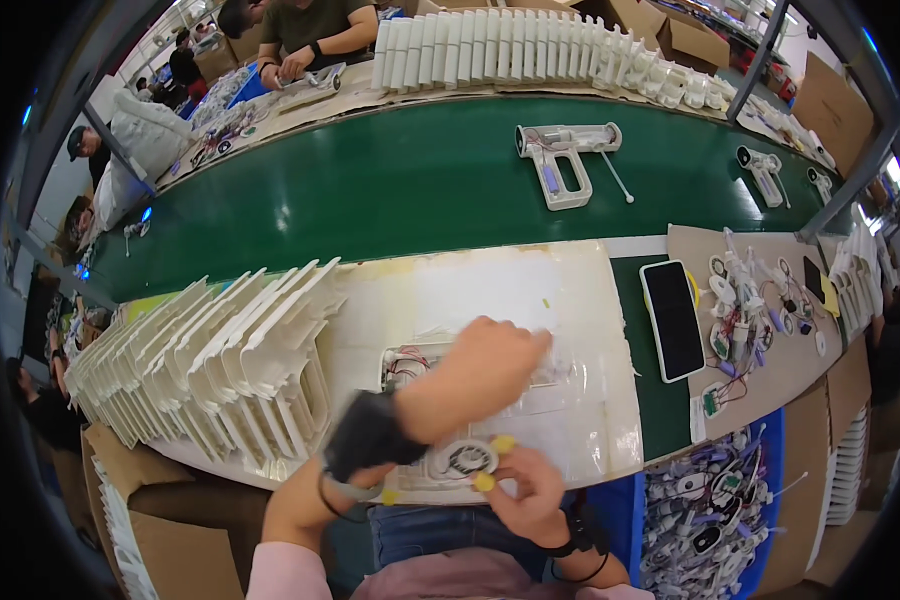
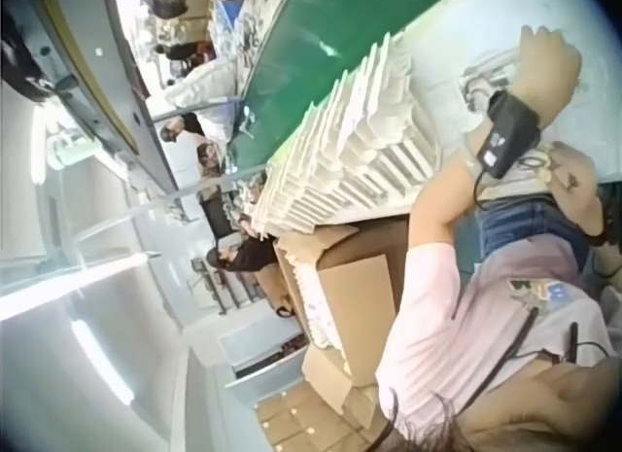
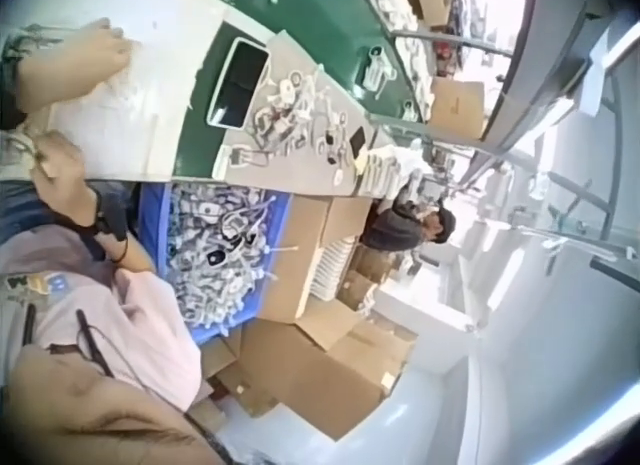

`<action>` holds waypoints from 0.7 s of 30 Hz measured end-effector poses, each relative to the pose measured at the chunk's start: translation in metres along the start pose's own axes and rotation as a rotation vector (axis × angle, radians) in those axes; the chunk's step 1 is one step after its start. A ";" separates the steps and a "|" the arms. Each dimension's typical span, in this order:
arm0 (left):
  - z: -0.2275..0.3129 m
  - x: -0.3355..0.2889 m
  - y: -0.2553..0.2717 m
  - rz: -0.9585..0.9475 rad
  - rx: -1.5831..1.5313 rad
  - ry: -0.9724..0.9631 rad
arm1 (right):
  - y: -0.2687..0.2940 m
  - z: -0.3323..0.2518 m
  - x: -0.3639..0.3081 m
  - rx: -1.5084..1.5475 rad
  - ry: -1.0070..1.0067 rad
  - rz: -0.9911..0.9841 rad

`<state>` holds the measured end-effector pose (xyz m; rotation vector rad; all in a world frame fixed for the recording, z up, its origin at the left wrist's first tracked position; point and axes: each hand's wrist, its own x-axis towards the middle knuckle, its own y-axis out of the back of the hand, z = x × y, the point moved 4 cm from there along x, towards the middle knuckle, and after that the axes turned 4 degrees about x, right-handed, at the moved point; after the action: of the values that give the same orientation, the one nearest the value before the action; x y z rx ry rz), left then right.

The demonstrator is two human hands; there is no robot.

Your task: The person picks up a motor assembly from a blue bin, places it into a plastic housing, and secures the internal components by hand. They then press a control panel into the housing and pass the assembly to another worker.

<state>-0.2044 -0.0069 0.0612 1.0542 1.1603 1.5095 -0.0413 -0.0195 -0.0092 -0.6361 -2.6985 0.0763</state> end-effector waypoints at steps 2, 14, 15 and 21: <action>-0.021 -0.016 0.020 0.328 -0.482 0.232 | 0.011 -0.005 0.006 0.049 -0.138 0.118; 0.008 -0.015 0.011 0.059 -0.232 -0.008 | 0.069 -0.025 0.060 -0.545 -0.256 0.434; 0.006 -0.012 0.009 0.060 -0.243 -0.002 | 0.068 -0.026 0.065 -0.553 -0.264 0.426; -0.005 -0.004 0.005 -0.010 -0.311 0.079 | 0.057 -0.037 0.089 -0.753 -0.216 0.309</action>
<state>-0.2091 -0.0127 0.0651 0.7840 0.9431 1.6719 -0.0778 0.0697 0.0471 -1.3148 -2.7630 -0.8711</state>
